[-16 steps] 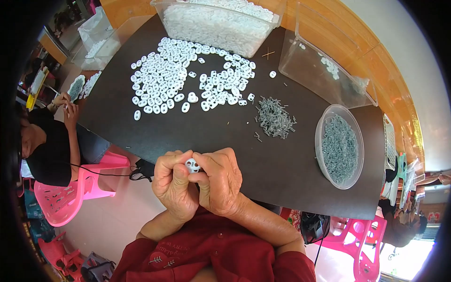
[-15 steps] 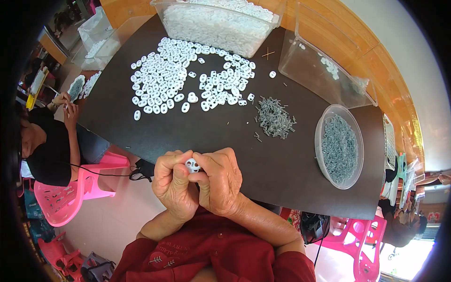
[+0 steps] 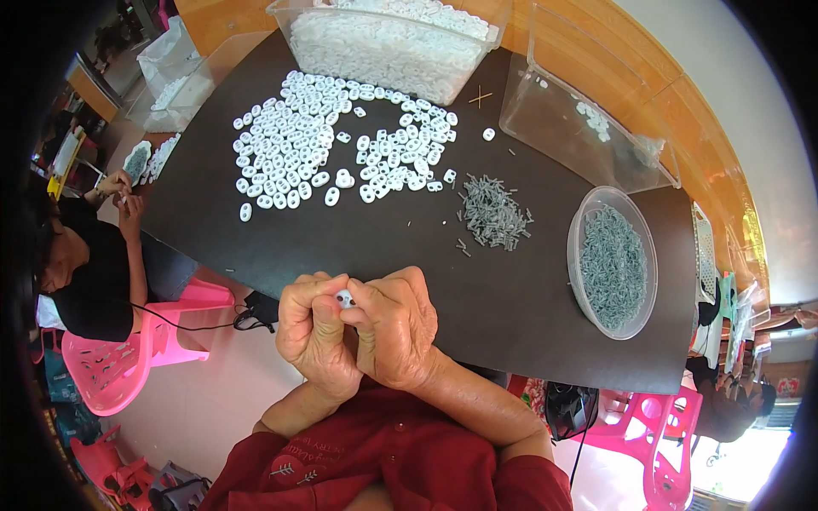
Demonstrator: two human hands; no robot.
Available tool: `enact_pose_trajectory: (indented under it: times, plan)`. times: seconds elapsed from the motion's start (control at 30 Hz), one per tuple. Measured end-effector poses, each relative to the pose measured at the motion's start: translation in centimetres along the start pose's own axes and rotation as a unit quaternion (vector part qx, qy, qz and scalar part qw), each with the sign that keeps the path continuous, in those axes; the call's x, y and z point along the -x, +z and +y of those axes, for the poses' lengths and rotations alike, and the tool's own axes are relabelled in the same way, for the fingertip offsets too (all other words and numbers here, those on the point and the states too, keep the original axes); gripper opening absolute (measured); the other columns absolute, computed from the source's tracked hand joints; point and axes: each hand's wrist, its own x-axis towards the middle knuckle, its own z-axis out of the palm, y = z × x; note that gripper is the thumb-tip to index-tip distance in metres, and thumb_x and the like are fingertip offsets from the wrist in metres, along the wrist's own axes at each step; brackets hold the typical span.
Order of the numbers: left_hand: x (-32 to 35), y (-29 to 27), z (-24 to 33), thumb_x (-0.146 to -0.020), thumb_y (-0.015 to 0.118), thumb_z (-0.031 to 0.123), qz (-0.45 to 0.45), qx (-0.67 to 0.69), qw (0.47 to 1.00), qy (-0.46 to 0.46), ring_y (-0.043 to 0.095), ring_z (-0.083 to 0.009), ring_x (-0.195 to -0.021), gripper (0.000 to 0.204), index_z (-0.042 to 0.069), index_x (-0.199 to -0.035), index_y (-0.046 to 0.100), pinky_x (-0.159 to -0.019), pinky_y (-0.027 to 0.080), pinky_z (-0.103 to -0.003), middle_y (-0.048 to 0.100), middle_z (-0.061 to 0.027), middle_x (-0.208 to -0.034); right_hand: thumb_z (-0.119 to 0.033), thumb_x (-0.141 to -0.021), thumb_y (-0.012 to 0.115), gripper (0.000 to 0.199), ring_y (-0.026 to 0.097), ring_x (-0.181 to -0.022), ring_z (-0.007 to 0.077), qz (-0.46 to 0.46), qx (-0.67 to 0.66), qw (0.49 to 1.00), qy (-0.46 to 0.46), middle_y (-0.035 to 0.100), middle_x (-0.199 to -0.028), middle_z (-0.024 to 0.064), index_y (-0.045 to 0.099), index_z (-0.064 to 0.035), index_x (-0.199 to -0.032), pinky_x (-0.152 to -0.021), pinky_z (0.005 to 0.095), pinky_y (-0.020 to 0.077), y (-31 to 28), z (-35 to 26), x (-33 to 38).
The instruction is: Manually inserting metal pins into small white plastic electrical connector housings.
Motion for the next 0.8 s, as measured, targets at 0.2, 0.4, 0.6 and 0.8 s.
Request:
enact_pose_trajectory:
  times: [0.2, 0.4, 0.6, 0.8]
  plan:
    - [-0.8, -0.1, 0.5, -0.096, 0.052, 0.012, -0.101, -0.024, 0.989, -0.101, 0.05, -0.0096, -0.072, 0.025, -0.005, -0.114, 0.057, -0.065, 0.042, -0.022, 0.056, -0.0047, -0.085, 0.002, -0.076, 0.068, 0.017, 0.053, -0.065, 0.0214, -0.051, 0.013, 0.996, 0.066, 0.058, -0.078, 0.0089, 0.061, -0.0016, -0.092, -0.058, 0.03, 0.0434, -3.0, 1.3, -1.3]
    - [-2.9, -2.4, -0.9, -0.09, 0.059, 0.007, -0.085, -0.119, 0.981, -0.128, 0.052, -0.0082, -0.067, 0.018, -0.002, -0.105, 0.063, -0.061, 0.042, -0.02, 0.057, -0.0037, -0.079, -0.005, -0.084, 0.065, 0.013, 0.057, -0.078, 0.0098, 0.076, 0.22, 0.966, 0.112, 0.065, -0.086, 0.006, 0.066, 0.0015, -0.095, -0.07, 0.0228, 0.046, -12.2, 7.8, -9.8]
    - [-5.4, -2.3, -1.0, -0.087, 0.062, 0.004, -0.165, -0.172, 0.963, -0.124, 0.046, -0.0074, -0.062, 0.012, -0.002, -0.098, 0.064, -0.056, 0.038, -0.021, 0.053, -0.002, -0.074, -0.018, -0.085, 0.062, 0.02, 0.063, -0.077, 0.0189, 0.029, 0.398, 0.906, 0.138, 0.067, -0.088, 0.0117, 0.067, -0.0029, -0.098, -0.071, 0.0297, 0.048, -20.0, 20.6, -16.5]
    - [-7.5, -0.5, -1.4, -0.08, 0.065, 0.001, -0.252, -0.293, 0.922, -0.012, 0.051, -0.0185, -0.059, 0.009, 0.001, -0.089, 0.064, -0.055, 0.041, -0.029, 0.053, -0.0065, -0.071, -0.017, -0.082, 0.061, 0.017, 0.061, -0.083, 0.0311, -0.105, 0.471, 0.863, 0.149, 0.065, -0.087, 0.0148, 0.067, -0.0049, -0.092, -0.071, 0.0396, 0.0471, -20.2, 23.2, -15.5]
